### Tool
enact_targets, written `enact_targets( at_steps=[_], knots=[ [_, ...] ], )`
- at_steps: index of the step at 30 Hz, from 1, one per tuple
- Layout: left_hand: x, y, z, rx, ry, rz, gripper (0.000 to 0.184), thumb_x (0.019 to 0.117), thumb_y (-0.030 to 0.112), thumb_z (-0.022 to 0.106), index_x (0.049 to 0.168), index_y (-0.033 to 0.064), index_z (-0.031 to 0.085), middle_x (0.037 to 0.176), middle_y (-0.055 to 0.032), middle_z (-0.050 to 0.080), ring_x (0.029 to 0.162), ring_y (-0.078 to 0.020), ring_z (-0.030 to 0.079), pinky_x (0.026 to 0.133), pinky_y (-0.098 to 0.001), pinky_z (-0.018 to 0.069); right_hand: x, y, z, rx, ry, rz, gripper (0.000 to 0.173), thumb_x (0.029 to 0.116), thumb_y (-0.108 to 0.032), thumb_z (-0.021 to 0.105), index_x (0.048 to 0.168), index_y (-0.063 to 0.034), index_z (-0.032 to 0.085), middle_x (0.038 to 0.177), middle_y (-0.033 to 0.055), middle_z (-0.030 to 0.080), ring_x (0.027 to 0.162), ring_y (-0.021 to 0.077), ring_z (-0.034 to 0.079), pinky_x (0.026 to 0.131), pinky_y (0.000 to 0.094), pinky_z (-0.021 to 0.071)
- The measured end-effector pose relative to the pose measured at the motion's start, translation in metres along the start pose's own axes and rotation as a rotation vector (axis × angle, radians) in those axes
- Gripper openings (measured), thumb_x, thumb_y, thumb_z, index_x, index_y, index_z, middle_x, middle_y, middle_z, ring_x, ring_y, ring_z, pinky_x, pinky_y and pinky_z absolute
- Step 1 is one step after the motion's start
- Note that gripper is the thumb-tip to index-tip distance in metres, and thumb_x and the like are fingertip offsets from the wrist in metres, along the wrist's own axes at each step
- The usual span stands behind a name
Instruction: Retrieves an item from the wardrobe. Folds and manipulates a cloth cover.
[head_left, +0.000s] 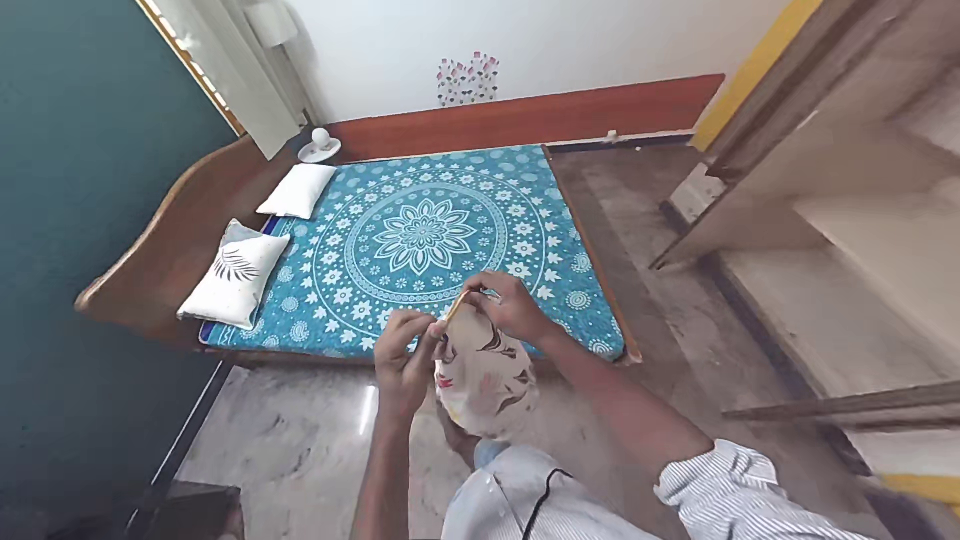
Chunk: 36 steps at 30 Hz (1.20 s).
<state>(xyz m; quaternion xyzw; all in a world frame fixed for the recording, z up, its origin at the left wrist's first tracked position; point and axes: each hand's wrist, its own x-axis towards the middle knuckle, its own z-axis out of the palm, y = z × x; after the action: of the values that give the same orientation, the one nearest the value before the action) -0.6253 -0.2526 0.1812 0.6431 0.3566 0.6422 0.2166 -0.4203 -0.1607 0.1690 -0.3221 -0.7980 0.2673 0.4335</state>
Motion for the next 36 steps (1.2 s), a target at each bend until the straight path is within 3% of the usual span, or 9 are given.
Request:
enact_targets(
  at_steps=[4,9,13,17,20,23,28,33,36],
  knots=[
    [0.023,-0.028,-0.040,0.174,-0.035,-0.001,0.022,0.1017,0.024,0.064,0.097,0.0059,0.076,0.082,0.0029,0.064,0.078,-0.0025,0.060,0.073,-0.0198,0.0525,0.045,0.028,0.045,-0.039,0.079,-0.114,0.025,0.1053,-0.025,0.058,0.110,-0.0103,0.077,0.104,0.0028,0.076,0.101,0.0137,0.070,0.096,0.0391,0.0553],
    [0.070,-0.069,-0.097,0.228,-0.047,-0.115,0.022,0.1023,0.020,0.062,0.100,0.0019,0.074,0.088,0.0002,0.071,0.082,-0.0042,0.066,0.078,-0.0234,0.0566,0.112,0.041,0.088,0.061,0.194,-0.154,0.021,0.1027,-0.020,0.060,0.104,-0.0069,0.077,0.125,0.0078,0.070,0.122,0.0196,0.063,0.106,0.0409,0.0508],
    [0.107,-0.110,-0.133,0.219,-0.031,-0.246,0.021,0.1009,0.021,0.063,0.097,0.0044,0.076,0.087,0.0020,0.072,0.082,-0.0036,0.066,0.079,-0.0229,0.0556,0.162,0.049,0.103,0.262,0.180,-0.207,0.024,0.1051,-0.017,0.054,0.104,-0.0018,0.072,0.113,0.0098,0.072,0.116,0.0193,0.065,0.105,0.0414,0.0528],
    [0.117,-0.146,-0.159,0.254,-0.162,-0.270,0.029,0.0967,0.037,0.070,0.097,0.0087,0.074,0.085,0.0035,0.069,0.082,-0.0053,0.062,0.078,-0.0260,0.0524,0.200,0.065,0.125,0.359,0.111,-0.224,0.025,0.1068,-0.021,0.053,0.106,-0.0020,0.069,0.105,0.0080,0.071,0.107,0.0144,0.067,0.098,0.0371,0.0559],
    [0.109,-0.175,-0.164,0.293,-0.311,-0.311,0.029,0.0879,0.038,0.080,0.103,0.0131,0.077,0.095,-0.0020,0.068,0.095,-0.0141,0.062,0.087,-0.0354,0.0517,0.222,0.067,0.145,0.376,0.117,-0.188,0.025,0.1066,-0.020,0.054,0.107,-0.0016,0.070,0.107,0.0088,0.072,0.107,0.0169,0.069,0.097,0.0393,0.0581],
    [0.102,-0.216,-0.157,0.315,-0.341,-0.362,0.021,0.0902,0.033,0.078,0.101,0.0148,0.078,0.117,-0.0102,0.067,0.117,-0.0229,0.061,0.102,-0.0434,0.0504,0.243,0.066,0.160,0.322,0.122,-0.192,0.023,0.1058,-0.018,0.056,0.106,-0.0003,0.071,0.108,0.0104,0.073,0.109,0.0193,0.070,0.098,0.0406,0.0589],
    [0.117,-0.251,-0.157,0.156,-0.185,-0.396,0.067,0.0813,0.045,0.085,0.130,0.0016,0.066,0.144,-0.0226,0.053,0.134,-0.0277,0.053,0.109,-0.0431,0.0497,0.270,0.070,0.186,0.083,0.066,-0.208,0.021,0.1040,-0.019,0.060,0.104,-0.0037,0.074,0.105,0.0072,0.074,0.103,0.0117,0.070,0.093,0.0307,0.0590],
    [0.151,-0.267,-0.182,0.013,-0.026,-0.288,0.020,0.0990,0.016,0.065,0.104,0.0002,0.075,0.124,-0.0164,0.066,0.121,-0.0194,0.062,0.103,-0.0348,0.0533,0.293,0.081,0.228,-0.194,-0.045,-0.146,0.024,0.1060,-0.024,0.056,0.109,-0.0123,0.077,0.105,0.0038,0.076,0.101,0.0153,0.070,0.092,0.0365,0.0561],
    [0.169,-0.288,-0.217,-0.110,-0.037,-0.321,0.028,0.1042,0.022,0.058,0.108,0.0000,0.074,0.132,-0.0176,0.063,0.128,-0.0225,0.058,0.107,-0.0377,0.0512,0.315,0.085,0.260,-0.283,-0.027,-0.115,0.025,0.1051,-0.021,0.053,0.110,-0.0135,0.076,0.103,0.0031,0.077,0.098,0.0165,0.072,0.089,0.0380,0.0566]
  ],
)
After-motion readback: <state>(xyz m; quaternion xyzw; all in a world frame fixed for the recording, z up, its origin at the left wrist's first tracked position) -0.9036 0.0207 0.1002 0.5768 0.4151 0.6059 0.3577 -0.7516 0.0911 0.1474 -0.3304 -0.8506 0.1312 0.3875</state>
